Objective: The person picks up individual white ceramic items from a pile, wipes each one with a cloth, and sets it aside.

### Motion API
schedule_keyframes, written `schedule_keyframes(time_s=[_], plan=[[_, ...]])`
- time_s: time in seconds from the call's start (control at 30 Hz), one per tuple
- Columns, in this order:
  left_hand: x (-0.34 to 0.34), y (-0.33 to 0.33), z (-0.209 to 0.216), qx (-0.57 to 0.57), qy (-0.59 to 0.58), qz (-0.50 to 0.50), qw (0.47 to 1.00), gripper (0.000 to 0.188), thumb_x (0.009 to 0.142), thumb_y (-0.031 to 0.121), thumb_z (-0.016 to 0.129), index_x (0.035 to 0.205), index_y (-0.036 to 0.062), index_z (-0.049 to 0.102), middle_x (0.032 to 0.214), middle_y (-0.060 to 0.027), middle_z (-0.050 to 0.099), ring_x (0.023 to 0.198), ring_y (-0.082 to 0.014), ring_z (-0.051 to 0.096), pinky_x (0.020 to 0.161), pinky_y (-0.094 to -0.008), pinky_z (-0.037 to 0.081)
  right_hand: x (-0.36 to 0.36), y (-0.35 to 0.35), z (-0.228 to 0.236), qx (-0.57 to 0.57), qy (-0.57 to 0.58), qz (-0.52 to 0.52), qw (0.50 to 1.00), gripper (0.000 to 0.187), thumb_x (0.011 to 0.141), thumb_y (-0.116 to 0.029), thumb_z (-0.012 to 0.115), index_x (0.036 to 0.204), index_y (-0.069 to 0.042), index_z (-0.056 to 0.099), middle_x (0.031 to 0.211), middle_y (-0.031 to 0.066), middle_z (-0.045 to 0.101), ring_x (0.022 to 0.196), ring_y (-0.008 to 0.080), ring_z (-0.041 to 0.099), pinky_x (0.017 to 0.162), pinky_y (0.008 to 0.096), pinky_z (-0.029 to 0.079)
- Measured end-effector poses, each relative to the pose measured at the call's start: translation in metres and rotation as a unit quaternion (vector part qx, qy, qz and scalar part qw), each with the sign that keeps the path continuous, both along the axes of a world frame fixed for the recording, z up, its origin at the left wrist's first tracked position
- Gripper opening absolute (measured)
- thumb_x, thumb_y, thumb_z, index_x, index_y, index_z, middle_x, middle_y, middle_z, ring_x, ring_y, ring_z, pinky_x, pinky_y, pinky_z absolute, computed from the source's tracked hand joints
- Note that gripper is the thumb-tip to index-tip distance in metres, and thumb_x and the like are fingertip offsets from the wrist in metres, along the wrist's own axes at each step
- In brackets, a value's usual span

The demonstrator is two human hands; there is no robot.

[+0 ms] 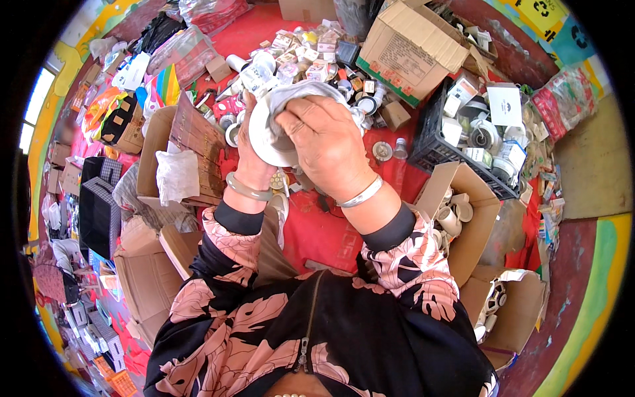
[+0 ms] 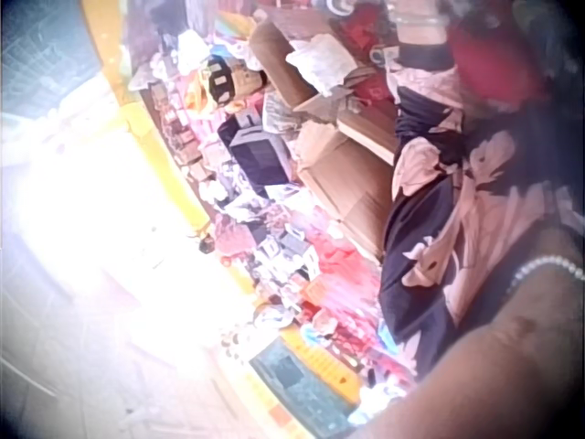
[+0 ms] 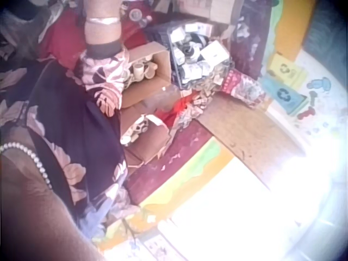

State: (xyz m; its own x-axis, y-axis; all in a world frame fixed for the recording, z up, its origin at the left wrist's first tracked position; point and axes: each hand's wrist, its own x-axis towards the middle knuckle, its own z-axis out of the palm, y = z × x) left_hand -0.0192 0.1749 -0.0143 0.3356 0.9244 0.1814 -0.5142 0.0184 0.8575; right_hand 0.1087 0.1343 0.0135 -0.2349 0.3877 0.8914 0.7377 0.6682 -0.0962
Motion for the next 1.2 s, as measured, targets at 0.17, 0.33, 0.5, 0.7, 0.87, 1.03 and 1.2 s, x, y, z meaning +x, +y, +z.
schedule_keyframes(time_s=[0.17,0.33,0.5,0.7,0.87,1.03,1.2], plan=[[-0.003,-0.003,0.006,-0.033,0.007,0.094,0.995,0.071,0.092,0.058,0.019,0.106,-0.001,0.056,0.092,-0.0097,0.062,0.085,-0.0134,0.059,0.075,-0.0256,0.048,-0.015,-0.015,-0.005,-0.107,-0.021,-0.113,0.988,0.03,0.064,-0.002,0.057,0.094,0.003,0.059,0.089,0.0135,0.057,0.082,0.0288,0.056,0.072,0.0348,0.048],[-0.004,0.003,-0.003,0.001,0.015,0.142,0.99,0.072,0.091,0.06,0.023,0.108,-0.0022,0.054,0.088,-0.0093,0.064,0.08,-0.0162,0.061,0.074,-0.0272,0.048,-0.032,-0.04,0.005,-0.285,-0.013,-0.067,0.956,0.028,0.07,0.004,0.055,0.097,0.003,0.06,0.091,0.0159,0.059,0.079,0.0313,0.058,0.073,0.034,0.048],[-0.001,0.005,-0.008,-0.001,-0.074,-0.012,0.997,0.071,0.092,0.057,0.024,0.113,-0.0053,0.051,0.101,-0.0141,0.061,0.091,-0.0199,0.06,0.081,-0.0315,0.048,-0.025,-0.025,0.002,-0.281,0.294,0.111,0.907,0.021,0.074,0.004,0.054,0.093,0.004,0.062,0.089,0.0164,0.062,0.08,0.0286,0.062,0.071,0.0296,0.049],[0.0,-0.003,0.001,-0.007,-0.005,0.081,0.997,0.07,0.092,0.058,0.021,0.109,-0.0012,0.054,0.097,-0.0112,0.062,0.087,-0.0162,0.059,0.078,-0.0282,0.048,-0.006,-0.011,-0.007,-0.097,0.053,-0.04,0.993,0.027,0.067,0.004,0.059,0.094,0.0,0.062,0.087,0.0142,0.06,0.078,0.0305,0.059,0.069,0.0358,0.05],[-0.005,0.006,0.001,-0.073,-0.119,-0.007,0.99,0.067,0.093,0.055,0.022,0.106,-0.0025,0.054,0.095,-0.0111,0.062,0.087,-0.0178,0.06,0.079,-0.0293,0.049,-0.025,-0.025,-0.008,-0.178,0.082,0.062,0.979,0.023,0.065,0.003,0.061,0.087,0.0,0.059,0.085,0.0131,0.059,0.079,0.0314,0.059,0.069,0.037,0.049],[0.005,-0.002,-0.005,-0.041,-0.031,0.011,0.999,0.061,0.093,0.054,0.027,0.105,0.0016,0.056,0.09,-0.0072,0.06,0.082,-0.0143,0.057,0.075,-0.0269,0.047,-0.008,-0.007,-0.008,-0.078,0.084,-0.02,0.993,0.028,0.064,0.003,0.062,0.091,0.0,0.06,0.087,0.0114,0.059,0.078,0.0302,0.058,0.07,0.0366,0.049],[0.001,-0.002,0.003,-0.057,0.006,0.103,0.993,0.061,0.093,0.054,0.028,0.102,-0.0005,0.055,0.088,-0.0076,0.062,0.081,-0.0152,0.059,0.073,-0.0275,0.048,-0.007,-0.017,-0.015,-0.162,0.016,-0.089,0.983,0.024,0.065,0.002,0.061,0.089,-0.001,0.06,0.084,0.0113,0.059,0.076,0.0303,0.057,0.07,0.0366,0.048]])
